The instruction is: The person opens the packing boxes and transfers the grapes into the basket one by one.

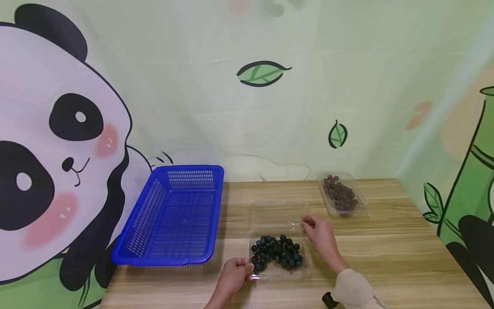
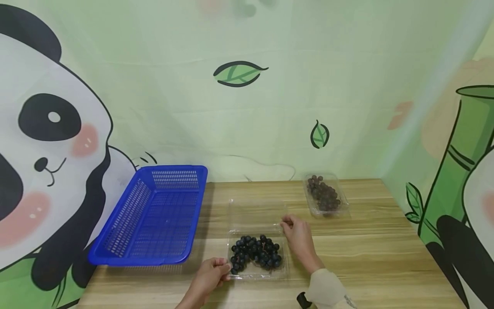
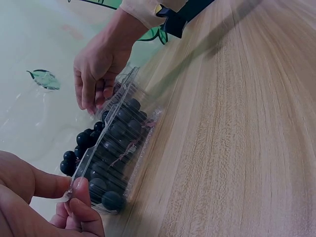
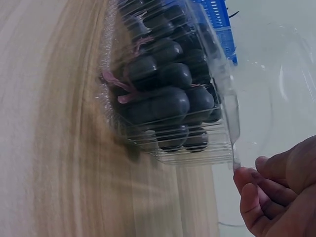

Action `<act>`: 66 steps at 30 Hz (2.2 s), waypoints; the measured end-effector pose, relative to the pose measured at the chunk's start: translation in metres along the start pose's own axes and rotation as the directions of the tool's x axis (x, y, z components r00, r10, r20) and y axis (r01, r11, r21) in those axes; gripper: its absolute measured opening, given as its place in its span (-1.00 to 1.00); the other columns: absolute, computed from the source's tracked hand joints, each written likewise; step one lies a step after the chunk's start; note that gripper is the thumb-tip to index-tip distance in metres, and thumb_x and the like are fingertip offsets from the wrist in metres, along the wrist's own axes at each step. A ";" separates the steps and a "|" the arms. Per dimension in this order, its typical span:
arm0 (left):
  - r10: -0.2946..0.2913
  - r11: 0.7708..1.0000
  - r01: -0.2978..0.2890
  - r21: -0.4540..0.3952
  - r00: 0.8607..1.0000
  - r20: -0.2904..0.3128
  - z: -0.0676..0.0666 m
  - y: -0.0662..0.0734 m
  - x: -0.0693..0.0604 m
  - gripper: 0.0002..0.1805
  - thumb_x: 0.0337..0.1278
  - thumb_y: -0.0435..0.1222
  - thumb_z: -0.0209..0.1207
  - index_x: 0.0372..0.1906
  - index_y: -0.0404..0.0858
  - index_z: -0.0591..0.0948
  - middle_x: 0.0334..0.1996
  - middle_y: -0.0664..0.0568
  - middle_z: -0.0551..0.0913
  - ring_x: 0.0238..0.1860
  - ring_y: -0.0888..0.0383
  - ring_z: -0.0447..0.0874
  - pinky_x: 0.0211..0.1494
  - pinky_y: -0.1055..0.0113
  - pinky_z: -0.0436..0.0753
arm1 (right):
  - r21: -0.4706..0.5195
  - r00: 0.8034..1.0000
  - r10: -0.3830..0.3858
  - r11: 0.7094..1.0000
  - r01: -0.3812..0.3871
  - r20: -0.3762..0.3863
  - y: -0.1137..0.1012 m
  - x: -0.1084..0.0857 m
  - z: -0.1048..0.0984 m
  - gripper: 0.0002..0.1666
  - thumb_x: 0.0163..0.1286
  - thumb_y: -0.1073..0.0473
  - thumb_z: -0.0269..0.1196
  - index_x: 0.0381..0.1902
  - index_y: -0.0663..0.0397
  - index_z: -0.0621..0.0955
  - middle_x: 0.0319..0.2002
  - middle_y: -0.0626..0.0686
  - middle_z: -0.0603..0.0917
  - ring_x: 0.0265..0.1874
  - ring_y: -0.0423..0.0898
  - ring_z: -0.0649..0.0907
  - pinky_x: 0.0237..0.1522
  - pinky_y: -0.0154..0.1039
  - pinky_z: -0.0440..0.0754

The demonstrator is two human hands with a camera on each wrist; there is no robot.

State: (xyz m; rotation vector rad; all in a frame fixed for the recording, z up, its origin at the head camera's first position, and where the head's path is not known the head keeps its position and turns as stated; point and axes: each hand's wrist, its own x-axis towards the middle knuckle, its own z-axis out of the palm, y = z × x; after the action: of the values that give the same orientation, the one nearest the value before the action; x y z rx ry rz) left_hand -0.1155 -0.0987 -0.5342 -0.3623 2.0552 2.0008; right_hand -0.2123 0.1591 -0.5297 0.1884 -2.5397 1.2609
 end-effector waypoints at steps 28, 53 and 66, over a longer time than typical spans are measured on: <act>-0.009 1.000 0.009 0.004 1.000 -0.015 0.000 -0.001 0.001 -0.96 0.33 -0.46 0.18 -0.25 -0.36 0.53 -0.48 0.10 0.52 -0.49 0.27 0.57 -0.43 0.45 0.43 | -0.089 0.999 0.017 0.996 -0.020 -0.034 0.011 0.008 0.015 -0.71 0.29 0.44 0.39 -0.05 0.51 0.70 -0.35 0.23 0.79 -0.44 0.04 0.75 -0.35 -0.10 0.66; -0.003 1.000 0.004 0.008 1.000 -0.027 0.000 -0.003 0.002 -0.91 0.34 -0.45 0.19 -0.18 -0.43 0.53 -0.44 0.08 0.55 -0.48 0.27 0.60 -0.40 0.41 0.46 | -0.129 0.996 0.039 0.991 -0.028 0.084 0.013 0.010 0.015 -0.69 0.41 0.40 0.26 0.03 0.54 0.66 -0.56 -0.01 0.58 -0.59 -0.15 0.44 -0.46 -0.22 0.45; -0.005 1.000 0.005 0.000 1.000 -0.030 0.000 -0.002 0.001 -0.91 0.35 -0.46 0.19 -0.19 -0.44 0.53 -0.45 0.08 0.55 -0.48 0.26 0.59 -0.40 0.40 0.46 | -0.144 0.996 0.009 0.990 0.004 0.086 0.014 0.010 0.019 -0.82 0.42 0.42 0.24 -0.44 0.30 0.64 -0.69 -0.12 0.29 -0.67 -0.18 0.29 -0.51 -0.26 0.31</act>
State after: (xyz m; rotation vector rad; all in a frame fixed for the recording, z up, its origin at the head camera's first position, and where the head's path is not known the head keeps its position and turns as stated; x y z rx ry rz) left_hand -0.1160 -0.0987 -0.5366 -0.3990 2.0709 2.0041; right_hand -0.2292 0.1526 -0.5476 0.2121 -2.6922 1.0868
